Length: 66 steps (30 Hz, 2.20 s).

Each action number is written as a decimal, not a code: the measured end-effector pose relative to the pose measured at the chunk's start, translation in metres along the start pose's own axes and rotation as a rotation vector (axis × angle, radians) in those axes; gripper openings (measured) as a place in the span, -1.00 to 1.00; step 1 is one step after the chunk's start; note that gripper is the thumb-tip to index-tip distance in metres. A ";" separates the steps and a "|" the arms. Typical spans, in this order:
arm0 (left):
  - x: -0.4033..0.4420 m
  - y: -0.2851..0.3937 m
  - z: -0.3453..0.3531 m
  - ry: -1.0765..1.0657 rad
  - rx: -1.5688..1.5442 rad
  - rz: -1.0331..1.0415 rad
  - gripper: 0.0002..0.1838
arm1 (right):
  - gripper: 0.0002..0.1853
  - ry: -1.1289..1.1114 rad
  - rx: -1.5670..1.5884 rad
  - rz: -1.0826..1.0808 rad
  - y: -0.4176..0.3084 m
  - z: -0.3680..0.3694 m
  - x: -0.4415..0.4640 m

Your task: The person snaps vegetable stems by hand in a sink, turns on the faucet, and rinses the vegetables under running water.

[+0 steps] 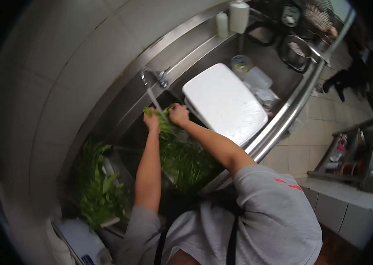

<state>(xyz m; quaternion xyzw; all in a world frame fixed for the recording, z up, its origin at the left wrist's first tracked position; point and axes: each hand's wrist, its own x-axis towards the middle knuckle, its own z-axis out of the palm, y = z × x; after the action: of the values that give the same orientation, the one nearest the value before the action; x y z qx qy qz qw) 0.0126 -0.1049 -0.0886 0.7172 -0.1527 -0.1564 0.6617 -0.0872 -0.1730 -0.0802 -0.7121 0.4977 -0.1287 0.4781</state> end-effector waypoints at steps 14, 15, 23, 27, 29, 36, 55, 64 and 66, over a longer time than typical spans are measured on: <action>0.019 -0.050 -0.044 -0.007 0.033 -0.204 -0.60 | -0.74 -0.465 -0.289 -0.305 -0.047 -0.018 0.037; 0.018 -0.060 -0.033 -0.034 0.163 -0.174 -0.60 | -0.74 -0.482 -0.253 -0.230 -0.057 -0.017 0.038; -0.016 -0.041 0.020 -0.511 0.169 -0.144 -0.76 | -0.66 0.021 0.091 -0.166 -0.051 -0.017 0.095; -0.021 -0.021 0.035 -0.602 0.401 0.044 -0.77 | -0.74 -0.059 0.459 -0.181 -0.010 -0.007 0.196; -0.017 0.000 0.026 -0.557 0.398 0.042 -0.77 | -0.87 -0.162 1.072 -0.073 -0.040 -0.024 0.180; -0.030 0.028 -0.005 -0.464 0.222 0.050 -0.81 | -0.56 -0.261 0.974 -0.076 -0.080 -0.007 0.164; -0.114 0.097 -0.186 0.402 -0.643 -0.041 -0.32 | -0.39 -0.607 -0.088 -1.457 -0.187 0.068 -0.110; -0.155 0.013 -0.216 0.171 -0.425 -0.308 -0.36 | -0.68 -0.489 -0.552 -2.293 -0.276 0.174 -0.276; -0.156 -0.002 -0.217 0.142 -0.400 -0.315 -0.43 | -0.75 -0.492 -0.710 -2.448 -0.256 0.212 -0.302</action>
<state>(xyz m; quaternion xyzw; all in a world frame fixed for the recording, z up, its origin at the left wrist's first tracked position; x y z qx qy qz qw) -0.0362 0.1571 -0.0705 0.5962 0.0417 -0.2339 0.7669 0.0603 0.2071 0.1076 -0.7932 -0.5661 -0.2078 -0.0848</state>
